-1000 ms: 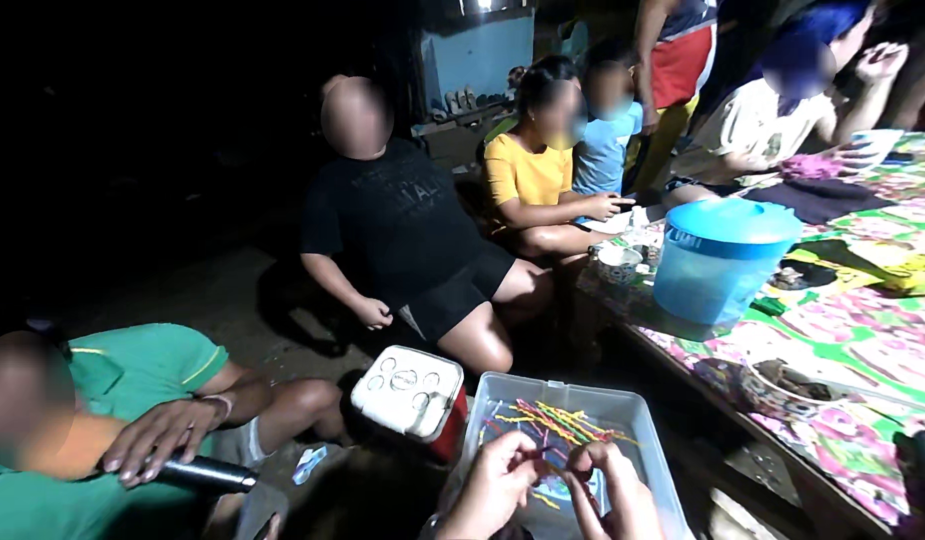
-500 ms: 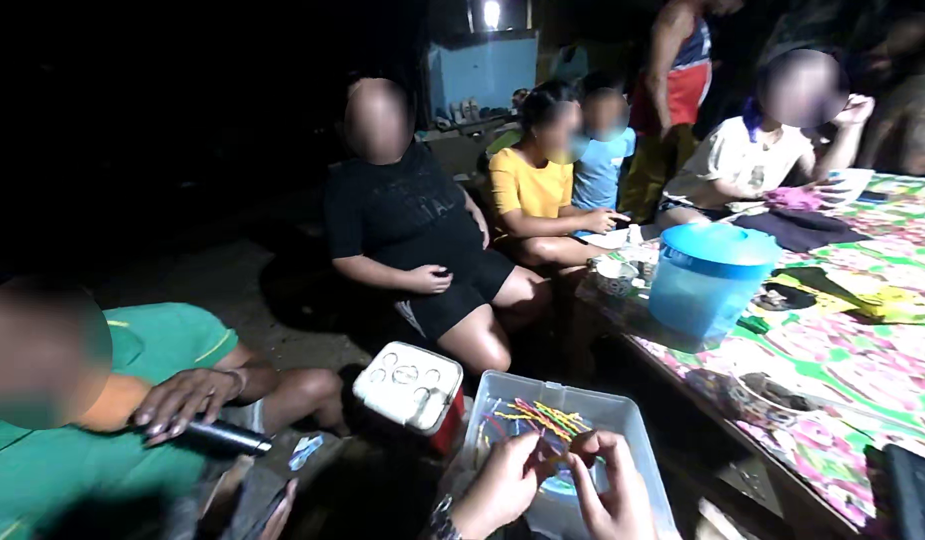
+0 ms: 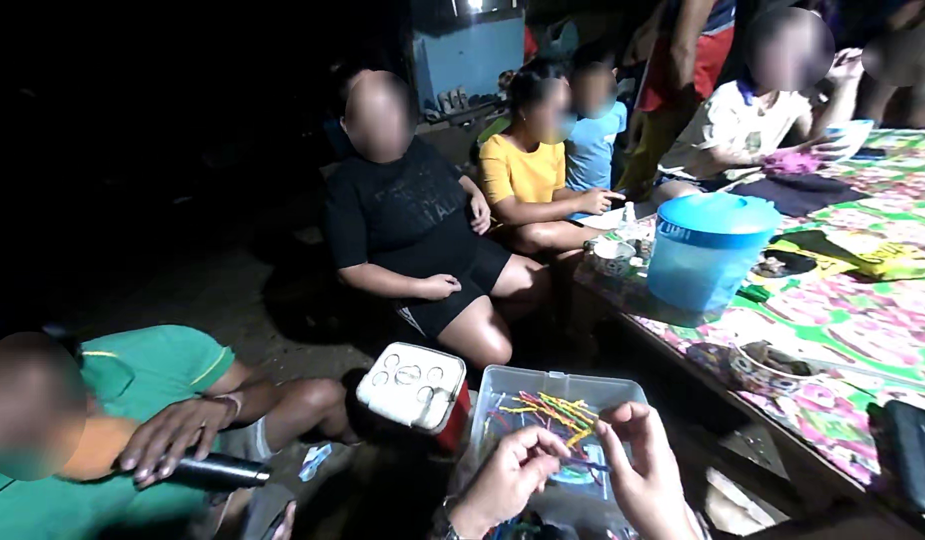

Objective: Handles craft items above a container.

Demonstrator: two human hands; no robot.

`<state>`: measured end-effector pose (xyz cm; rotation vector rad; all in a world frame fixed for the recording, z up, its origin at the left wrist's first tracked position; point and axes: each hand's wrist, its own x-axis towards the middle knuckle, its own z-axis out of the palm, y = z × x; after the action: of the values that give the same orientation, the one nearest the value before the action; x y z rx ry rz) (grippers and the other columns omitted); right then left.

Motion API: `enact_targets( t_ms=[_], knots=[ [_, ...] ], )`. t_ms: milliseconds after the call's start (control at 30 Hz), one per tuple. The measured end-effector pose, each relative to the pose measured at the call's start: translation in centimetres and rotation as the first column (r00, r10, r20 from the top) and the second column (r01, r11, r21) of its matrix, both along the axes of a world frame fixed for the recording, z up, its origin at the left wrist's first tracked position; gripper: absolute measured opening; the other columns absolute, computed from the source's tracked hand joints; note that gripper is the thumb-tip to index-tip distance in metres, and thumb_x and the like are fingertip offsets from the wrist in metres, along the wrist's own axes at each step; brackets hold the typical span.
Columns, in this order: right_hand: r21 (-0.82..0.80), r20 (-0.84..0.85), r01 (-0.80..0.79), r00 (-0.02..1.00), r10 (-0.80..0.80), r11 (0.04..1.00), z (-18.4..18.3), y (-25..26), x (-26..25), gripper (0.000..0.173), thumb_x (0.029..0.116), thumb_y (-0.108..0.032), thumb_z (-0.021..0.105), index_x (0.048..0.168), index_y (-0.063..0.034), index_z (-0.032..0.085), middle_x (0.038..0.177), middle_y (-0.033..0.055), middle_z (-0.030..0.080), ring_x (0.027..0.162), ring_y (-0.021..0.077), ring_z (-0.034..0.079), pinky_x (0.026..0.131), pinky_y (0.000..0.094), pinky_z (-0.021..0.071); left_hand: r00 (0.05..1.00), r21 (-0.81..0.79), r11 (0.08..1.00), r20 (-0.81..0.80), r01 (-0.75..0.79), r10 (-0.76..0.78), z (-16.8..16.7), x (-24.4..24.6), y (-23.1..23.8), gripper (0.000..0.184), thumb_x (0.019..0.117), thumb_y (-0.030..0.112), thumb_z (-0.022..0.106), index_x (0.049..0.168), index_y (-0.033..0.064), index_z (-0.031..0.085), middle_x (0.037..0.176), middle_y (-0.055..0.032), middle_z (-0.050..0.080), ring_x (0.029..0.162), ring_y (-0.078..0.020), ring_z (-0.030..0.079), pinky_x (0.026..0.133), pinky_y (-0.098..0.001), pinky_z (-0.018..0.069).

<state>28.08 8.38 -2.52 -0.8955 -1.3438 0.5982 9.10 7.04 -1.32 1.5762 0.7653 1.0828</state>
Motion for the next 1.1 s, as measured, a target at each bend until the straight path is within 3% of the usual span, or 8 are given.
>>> enact_targets(
  t_ms=[100, 200, 333, 600, 700, 867, 1000, 1100],
  knots=[
    [0.093, -0.056, -0.066, 0.996, 0.071, 0.993, 0.1, -0.6, 0.1, 0.021, 0.095, -0.011, 0.065, 0.11, -0.0112, 0.05, 0.096, -0.0087, 0.064, 0.089, -0.0049, 0.064, 0.083, 0.0163, 0.0559, 0.974, 0.023, 0.999, -0.223, -0.044, 0.048, -0.1, 0.6, 0.3, 0.033, 0.0946, -0.001, 0.058, 0.127, -0.0054, 0.055, 0.083, -0.0012, 0.06, 0.067, -0.0024, 0.057, 0.063, -0.02, 0.0501],
    [0.111, -0.044, -0.144, 0.988, 0.15, 0.983, 0.3, -1.1, 0.1, 0.023, 0.0971, -0.016, 0.067, 0.114, -0.0198, 0.051, 0.099, -0.0124, 0.067, 0.093, -0.0021, 0.066, 0.085, 0.0195, 0.057, 0.938, 0.064, 0.983, -0.296, -0.171, 0.182, -0.1, 1.0, 0.0, 0.024, 0.0906, -0.006, 0.054, 0.11, -0.0087, 0.067, 0.095, -0.0119, 0.071, 0.086, -0.0091, 0.068, 0.081, -0.0287, 0.057],
    [-0.071, 0.023, -0.247, 0.968, 0.249, 0.966, 0.6, -1.2, 0.2, 0.053, 0.0946, -0.025, 0.071, 0.134, 0.0032, 0.05, 0.119, 0.0089, 0.066, 0.102, 0.0075, 0.066, 0.089, 0.0271, 0.0569, 0.931, -0.127, 0.926, -0.124, -0.357, 0.342, 0.8, 1.4, -0.3, 0.011, 0.0939, -0.001, 0.062, 0.104, -0.0016, 0.066, 0.089, 0.0005, 0.07, 0.072, -0.0013, 0.064, 0.066, -0.0203, 0.0557],
    [-0.168, 0.018, -0.275, 0.959, 0.282, 0.947, 0.3, -0.4, -0.5, 0.013, 0.095, -0.001, 0.063, 0.102, 0.0071, 0.07, 0.096, 0.011, 0.071, 0.084, 0.0072, 0.068, 0.08, 0.024, 0.0585, 0.975, -0.321, 0.928, 0.05, -0.189, 0.216, 1.2, 1.3, -0.1, 0.018, 0.0946, -0.006, 0.056, 0.109, 0.0056, 0.058, 0.086, 0.005, 0.069, 0.058, 0.0007, 0.059, 0.053, -0.0163, 0.051],
    [-0.278, -0.126, -0.294, 0.955, 0.269, 0.915, 0.3, -0.3, -0.6, 0.009, 0.097, -0.001, 0.058, 0.104, 0.0019, 0.063, 0.088, -0.0019, 0.069, 0.077, 0.0002, 0.065, 0.074, 0.0215, 0.0572, 0.994, -0.132, 0.989, 0.075, -0.063, 0.074, 0.5, 0.7, 0.1, 0.012, 0.0954, -0.002, 0.059, 0.103, 0.004, 0.066, 0.089, 0.0065, 0.069, 0.065, 0.0051, 0.059, 0.058, -0.0135, 0.05],
    [-0.355, -0.339, -0.512, 0.85, 0.403, 0.782, 0.7, 0.0, -0.3, 0.015, 0.0953, 0.003, 0.058, 0.1, -0.0103, 0.063, 0.086, -0.0091, 0.071, 0.076, 0.001, 0.066, 0.073, 0.0224, 0.0569, 0.977, 0.2, 0.975, -0.172, -0.091, 0.127, -0.4, 0.1, 0.1, 0.018, 0.0929, -0.004, 0.063, 0.11, -0.0104, 0.062, 0.097, -0.0146, 0.067, 0.082, -0.0076, 0.065, 0.075, -0.0216, 0.0554],
    [-0.371, -0.131, -0.543, 0.834, 0.537, 0.753, 0.3, 0.3, -0.1, 0.019, 0.0906, -0.003, 0.071, 0.108, 0.0019, 0.065, 0.103, 0.005, 0.066, 0.089, 0.0076, 0.067, 0.081, 0.0276, 0.0596, 0.913, 0.253, 0.938, -0.274, -0.235, 0.303, -0.1, 0.2, 0.1, 0.015, 0.0888, -0.006, 0.065, 0.102, -0.011, 0.067, 0.093, -0.0192, 0.07, 0.08, -0.0169, 0.07, 0.077, -0.0293, 0.0588],
    [-0.408, 0.002, -0.504, 0.833, 0.553, 0.761, 1.1, 0.3, 0.0, 0.017, 0.0944, -0.001, 0.066, 0.109, 0.0057, 0.061, 0.098, 0.0071, 0.07, 0.076, 0.0076, 0.069, 0.073, 0.0285, 0.0619, 0.92, 0.244, 0.933, -0.229, -0.263, 0.319, -0.2, 0.1, 0.5, 0.013, 0.0926, 0.001, 0.067, 0.099, -0.01, 0.068, 0.09, -0.0167, 0.069, 0.079, -0.0124, 0.067, 0.076, -0.0245, 0.0568]
  ],
)
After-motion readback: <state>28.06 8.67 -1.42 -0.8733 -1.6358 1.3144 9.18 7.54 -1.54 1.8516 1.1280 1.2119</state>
